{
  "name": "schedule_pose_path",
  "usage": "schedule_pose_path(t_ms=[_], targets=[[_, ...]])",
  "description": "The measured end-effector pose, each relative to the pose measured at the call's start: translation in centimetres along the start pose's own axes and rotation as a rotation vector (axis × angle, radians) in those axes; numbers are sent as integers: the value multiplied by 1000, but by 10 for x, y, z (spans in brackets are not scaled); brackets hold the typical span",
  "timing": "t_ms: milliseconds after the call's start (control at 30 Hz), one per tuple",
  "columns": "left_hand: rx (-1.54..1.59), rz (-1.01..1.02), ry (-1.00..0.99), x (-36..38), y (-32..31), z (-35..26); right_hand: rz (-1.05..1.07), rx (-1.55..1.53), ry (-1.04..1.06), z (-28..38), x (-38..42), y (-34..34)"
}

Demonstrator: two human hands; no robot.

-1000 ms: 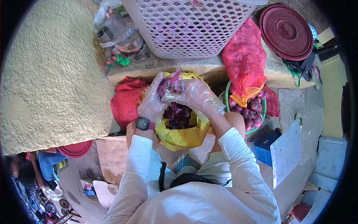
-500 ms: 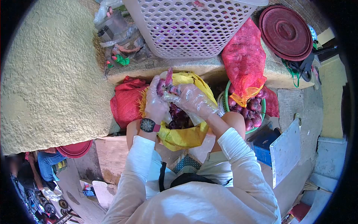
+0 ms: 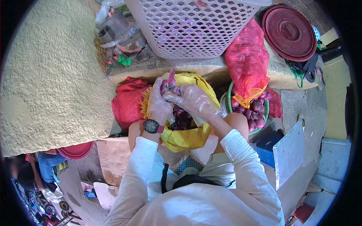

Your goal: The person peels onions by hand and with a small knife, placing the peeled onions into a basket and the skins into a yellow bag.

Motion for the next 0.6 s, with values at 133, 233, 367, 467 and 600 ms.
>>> schedule_pose_path(t_ms=[133, 233, 367, 467, 600], targets=[[-457, -37, -413, -53, 56, 2, 20, -200, -16, 7, 5, 4], [-534, -8, -520, -64, 55, -1, 30, -275, -46, 2, 7, -8], [-790, 158, -545, -59, 47, -1, -26, -288, -21, 6, 6, 0], [-441, 122, -325, -37, 29, -6, -34, -279, 61, 16, 11, 11], [81, 66, 6, -5, -6, -8, -5, -217, 49, 12, 10, 12]])
Point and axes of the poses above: each hand's wrist, its own x-axis away from the middle knuckle, its own y-axis out of the back of the hand, z = x × y, the point moved 5 cm from there along -x, towards the middle knuckle, and after that the axes turned 3 degrees about -z, right-handed, at the moved point
